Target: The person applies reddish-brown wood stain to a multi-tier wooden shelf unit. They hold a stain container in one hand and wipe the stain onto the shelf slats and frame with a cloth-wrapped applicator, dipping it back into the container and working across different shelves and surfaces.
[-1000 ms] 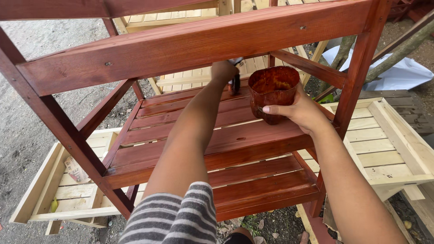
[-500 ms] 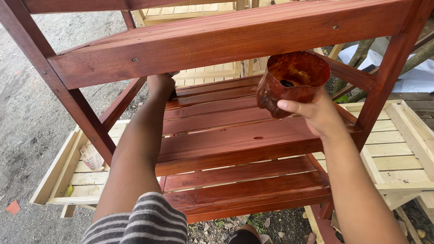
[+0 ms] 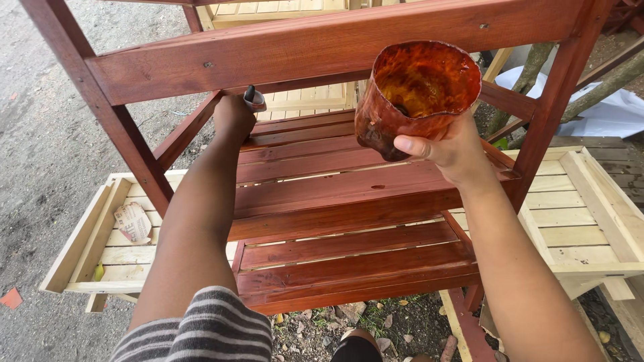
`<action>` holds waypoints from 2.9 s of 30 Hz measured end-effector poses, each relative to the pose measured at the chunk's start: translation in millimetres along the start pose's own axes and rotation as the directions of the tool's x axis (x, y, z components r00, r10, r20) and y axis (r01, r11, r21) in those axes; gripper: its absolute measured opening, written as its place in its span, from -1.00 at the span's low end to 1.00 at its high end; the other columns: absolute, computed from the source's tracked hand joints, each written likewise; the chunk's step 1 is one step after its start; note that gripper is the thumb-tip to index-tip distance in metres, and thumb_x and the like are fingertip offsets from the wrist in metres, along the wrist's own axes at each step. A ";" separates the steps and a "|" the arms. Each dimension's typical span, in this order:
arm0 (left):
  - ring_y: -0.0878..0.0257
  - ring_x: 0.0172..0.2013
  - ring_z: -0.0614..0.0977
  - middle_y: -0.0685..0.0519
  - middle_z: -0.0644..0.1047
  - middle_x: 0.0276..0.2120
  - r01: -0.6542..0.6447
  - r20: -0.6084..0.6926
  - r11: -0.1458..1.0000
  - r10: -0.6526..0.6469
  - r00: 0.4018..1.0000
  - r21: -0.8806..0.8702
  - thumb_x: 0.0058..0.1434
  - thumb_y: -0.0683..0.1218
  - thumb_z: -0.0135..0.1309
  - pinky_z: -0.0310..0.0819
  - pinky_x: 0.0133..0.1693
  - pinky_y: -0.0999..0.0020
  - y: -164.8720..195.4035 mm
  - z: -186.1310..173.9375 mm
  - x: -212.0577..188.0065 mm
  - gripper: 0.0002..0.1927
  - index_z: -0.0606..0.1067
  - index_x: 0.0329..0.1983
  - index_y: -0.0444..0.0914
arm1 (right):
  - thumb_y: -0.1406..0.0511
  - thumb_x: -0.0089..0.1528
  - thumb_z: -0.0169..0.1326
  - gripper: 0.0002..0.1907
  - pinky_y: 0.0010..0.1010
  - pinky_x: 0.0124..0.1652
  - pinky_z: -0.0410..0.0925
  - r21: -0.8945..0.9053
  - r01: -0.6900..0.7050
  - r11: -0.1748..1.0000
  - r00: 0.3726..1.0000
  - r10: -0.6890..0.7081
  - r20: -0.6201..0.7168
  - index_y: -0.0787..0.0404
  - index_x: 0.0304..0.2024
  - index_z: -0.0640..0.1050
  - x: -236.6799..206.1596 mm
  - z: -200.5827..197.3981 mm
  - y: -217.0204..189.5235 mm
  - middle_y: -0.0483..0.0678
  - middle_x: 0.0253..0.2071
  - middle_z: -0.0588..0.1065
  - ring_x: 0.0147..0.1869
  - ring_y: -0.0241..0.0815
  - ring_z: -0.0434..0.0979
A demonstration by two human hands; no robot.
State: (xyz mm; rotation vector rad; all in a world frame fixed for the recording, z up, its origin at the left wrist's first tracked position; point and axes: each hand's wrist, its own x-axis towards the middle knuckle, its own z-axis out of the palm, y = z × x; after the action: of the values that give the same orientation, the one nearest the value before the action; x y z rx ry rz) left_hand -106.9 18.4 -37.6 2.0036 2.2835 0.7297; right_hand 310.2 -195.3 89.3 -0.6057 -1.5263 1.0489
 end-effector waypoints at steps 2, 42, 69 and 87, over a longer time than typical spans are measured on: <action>-0.12 -0.17 0.67 -0.19 0.64 -0.25 0.054 0.002 0.997 -0.055 0.999 0.054 0.20 -0.12 0.12 0.56 -0.12 0.03 -9.0 -14.0 1.1 -0.82 0.64 -0.19 -0.24 | 0.23 0.08 0.43 -0.18 -0.28 0.32 0.38 -0.018 -0.021 1.000 0.999 0.022 0.031 0.25 0.33 0.36 1.1 -3.0 3.0 -0.04 0.23 0.45 0.34 -0.15 0.45; -0.14 -0.20 0.67 -0.15 0.64 -0.31 0.044 -0.120 0.999 -0.042 0.992 0.014 0.14 -0.14 0.16 0.56 -0.15 0.00 -19.5 -8.7 -48.0 -0.82 0.68 -0.20 -0.12 | 0.18 -0.15 0.51 0.06 -0.18 0.26 0.40 0.007 -0.305 0.952 0.947 0.304 -0.105 0.28 0.31 0.28 -182.1 42.0 36.0 0.01 0.21 0.45 0.31 -0.06 0.48; -0.15 -0.26 0.67 -0.18 0.64 -0.35 0.033 -0.213 0.999 -0.036 0.976 -0.019 0.18 -0.18 0.10 0.56 -0.19 0.00 -14.6 -42.3 -62.7 -0.80 0.66 -0.17 -0.17 | 0.20 -0.17 0.55 0.06 -0.06 0.29 0.38 0.145 -0.509 0.848 0.861 0.499 0.099 0.19 0.32 0.34 -194.8 20.8 92.9 0.01 0.24 0.45 0.36 0.00 0.44; -0.19 -0.13 0.64 -0.24 0.63 -0.22 -0.006 -0.120 0.994 -0.007 0.993 -0.105 0.05 -0.19 0.17 0.54 -0.11 -0.01 32.6 18.4 -20.9 -0.71 0.62 -0.12 -0.25 | 0.19 -0.23 0.62 0.26 -0.09 0.34 0.31 0.288 -0.424 0.859 0.906 0.406 0.122 0.18 0.40 0.20 -184.0 23.8 80.3 0.00 0.29 0.37 0.41 -0.04 0.36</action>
State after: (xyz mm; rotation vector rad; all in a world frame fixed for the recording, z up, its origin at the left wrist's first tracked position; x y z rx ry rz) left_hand -67.0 7.0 -48.5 1.9635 2.2550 0.9750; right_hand 317.5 -317.7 -71.3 -0.7050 -1.2655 1.6152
